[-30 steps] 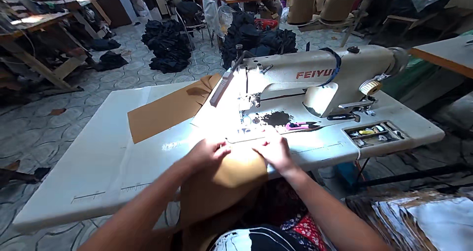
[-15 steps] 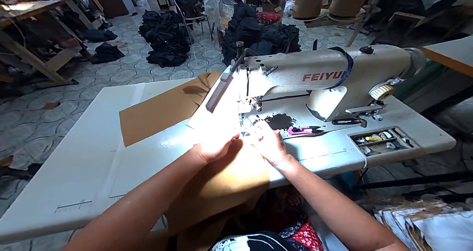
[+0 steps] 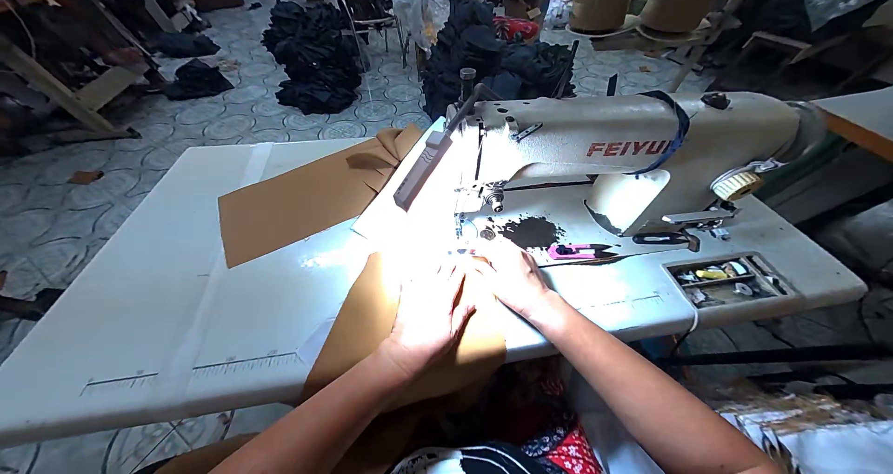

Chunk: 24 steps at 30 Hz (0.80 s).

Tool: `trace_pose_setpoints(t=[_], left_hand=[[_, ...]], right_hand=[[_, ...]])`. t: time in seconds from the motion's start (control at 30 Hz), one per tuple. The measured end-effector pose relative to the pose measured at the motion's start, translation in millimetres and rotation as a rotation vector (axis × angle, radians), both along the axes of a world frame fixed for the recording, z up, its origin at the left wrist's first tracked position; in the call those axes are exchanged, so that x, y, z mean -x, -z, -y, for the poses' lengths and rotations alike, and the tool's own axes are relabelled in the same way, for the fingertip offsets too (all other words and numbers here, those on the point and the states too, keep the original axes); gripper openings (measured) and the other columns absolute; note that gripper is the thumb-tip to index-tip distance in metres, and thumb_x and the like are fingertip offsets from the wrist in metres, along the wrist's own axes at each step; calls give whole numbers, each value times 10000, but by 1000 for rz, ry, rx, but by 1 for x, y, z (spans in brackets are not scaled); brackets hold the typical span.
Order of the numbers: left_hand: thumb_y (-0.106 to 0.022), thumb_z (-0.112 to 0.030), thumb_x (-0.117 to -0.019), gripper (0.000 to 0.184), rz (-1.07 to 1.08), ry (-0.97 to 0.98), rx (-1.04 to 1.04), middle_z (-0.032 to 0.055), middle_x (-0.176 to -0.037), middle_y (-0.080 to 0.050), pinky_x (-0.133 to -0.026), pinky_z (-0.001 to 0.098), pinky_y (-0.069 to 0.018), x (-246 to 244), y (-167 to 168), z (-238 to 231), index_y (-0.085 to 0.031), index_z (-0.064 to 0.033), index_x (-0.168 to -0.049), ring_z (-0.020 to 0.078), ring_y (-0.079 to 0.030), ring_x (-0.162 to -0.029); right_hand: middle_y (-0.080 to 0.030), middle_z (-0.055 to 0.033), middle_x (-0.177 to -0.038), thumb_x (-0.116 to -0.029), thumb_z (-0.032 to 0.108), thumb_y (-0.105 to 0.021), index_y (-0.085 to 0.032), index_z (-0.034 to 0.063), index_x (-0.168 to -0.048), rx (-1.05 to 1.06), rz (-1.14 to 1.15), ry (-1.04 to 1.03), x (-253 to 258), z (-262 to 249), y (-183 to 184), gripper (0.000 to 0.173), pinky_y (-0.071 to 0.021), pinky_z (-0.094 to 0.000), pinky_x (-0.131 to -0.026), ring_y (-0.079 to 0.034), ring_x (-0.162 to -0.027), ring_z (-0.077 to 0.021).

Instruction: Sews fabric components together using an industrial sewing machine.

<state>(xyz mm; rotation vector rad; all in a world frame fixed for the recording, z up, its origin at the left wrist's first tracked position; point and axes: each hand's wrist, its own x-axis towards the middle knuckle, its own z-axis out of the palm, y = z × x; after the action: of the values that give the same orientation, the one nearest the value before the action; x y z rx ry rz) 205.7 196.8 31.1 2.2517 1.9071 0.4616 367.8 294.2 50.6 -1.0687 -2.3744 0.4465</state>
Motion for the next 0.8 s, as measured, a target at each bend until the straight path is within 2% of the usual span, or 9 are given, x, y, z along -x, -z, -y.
trace_pose_setpoints(t=[0.07, 0.1, 0.2, 0.33, 0.47, 0.53, 0.6, 0.67, 0.8], left_hand=[[-346, -506, -1061, 631, 4, 7, 0, 87, -1597, -456, -1149, 687, -264, 2, 0, -2, -495, -108, -1527, 335, -396, -1488], [-351, -504, -1059, 629, 5, 12, -3, 85, -1591, -463, -1145, 682, -274, 3, 0, -3, -500, -106, -1523, 335, -402, -1484], [-331, -517, -1060, 644, 4, 18, 10, 86, -1597, -456, -1161, 657, -272, 6, -1, -6, -492, -106, -1529, 319, -395, -1491], [-309, -521, -1065, 645, -5, 43, 15, 85, -1605, -444, -1176, 633, -277, 12, 0, -12, -483, -116, -1536, 311, -386, -1498], [-300, -525, -1070, 646, 2, 106, -16, 74, -1613, -436, -1193, 610, -267, 23, 3, -25, -486, -117, -1535, 298, -373, -1507], [-309, -511, -1072, 635, 24, 145, -23, 77, -1609, -441, -1202, 600, -254, 29, 5, -33, -490, -111, -1531, 295, -372, -1507], [-295, -515, -1077, 638, 28, 163, -1, 68, -1621, -423, -1220, 590, -220, 34, 4, -40, -468, -118, -1546, 275, -349, -1521], [-292, -531, -1076, 640, 37, 162, 28, 45, -1637, -401, -1237, 579, -176, 36, 3, -46, -445, -149, -1566, 249, -318, -1536], [-286, -538, -1074, 640, -2, 164, 27, 44, -1634, -403, -1236, 584, -159, 39, -1, -53, -446, -161, -1566, 243, -302, -1542]], right_hand=[[-733, -154, -1070, -1012, 139, -574, -767, 37, -1091, -13, 21, -103, -1, -5, 6, 232, -508, -498, -998, -680, -1080, -315], [-732, -157, -1085, -1017, 144, -569, -773, 38, -1091, -5, 34, -115, -1, -5, 7, 242, -495, -500, -1019, -672, -1103, -319], [-730, -153, -1087, -1033, 186, -548, -773, 51, -1113, 16, 100, -100, 1, -6, 2, 274, -485, -501, -1028, -665, -1112, -322], [-714, -169, -1028, -1033, 203, -550, -756, 24, -1038, 48, 179, -67, 8, -6, -7, 272, -494, -513, -995, -664, -1073, -340], [-697, -199, -1109, -1056, 236, -509, -745, 30, -1139, 114, 285, -5, 15, -9, -14, 324, -459, -545, -1029, -628, -1157, -375], [-683, -205, -1183, -1065, 256, -497, -730, 35, -1191, 161, 310, 25, 17, -12, -19, 345, -418, -550, -1087, -593, -1233, -381], [-697, -207, -1139, -1050, 250, -524, -744, 13, -1127, 127, 267, 43, 19, -17, -15, 332, -444, -544, -1056, -620, -1189, -379], [-692, -221, -1162, -1041, 226, -547, -732, -20, -1089, 149, 248, 71, 20, -20, -14, 312, -444, -542, -1057, -615, -1207, -381], [-681, -218, -1213, -1051, 223, -527, -719, -15, -1150, 142, 266, 107, 25, -20, -19, 322, -453, -528, -1053, -613, -1222, -366]])
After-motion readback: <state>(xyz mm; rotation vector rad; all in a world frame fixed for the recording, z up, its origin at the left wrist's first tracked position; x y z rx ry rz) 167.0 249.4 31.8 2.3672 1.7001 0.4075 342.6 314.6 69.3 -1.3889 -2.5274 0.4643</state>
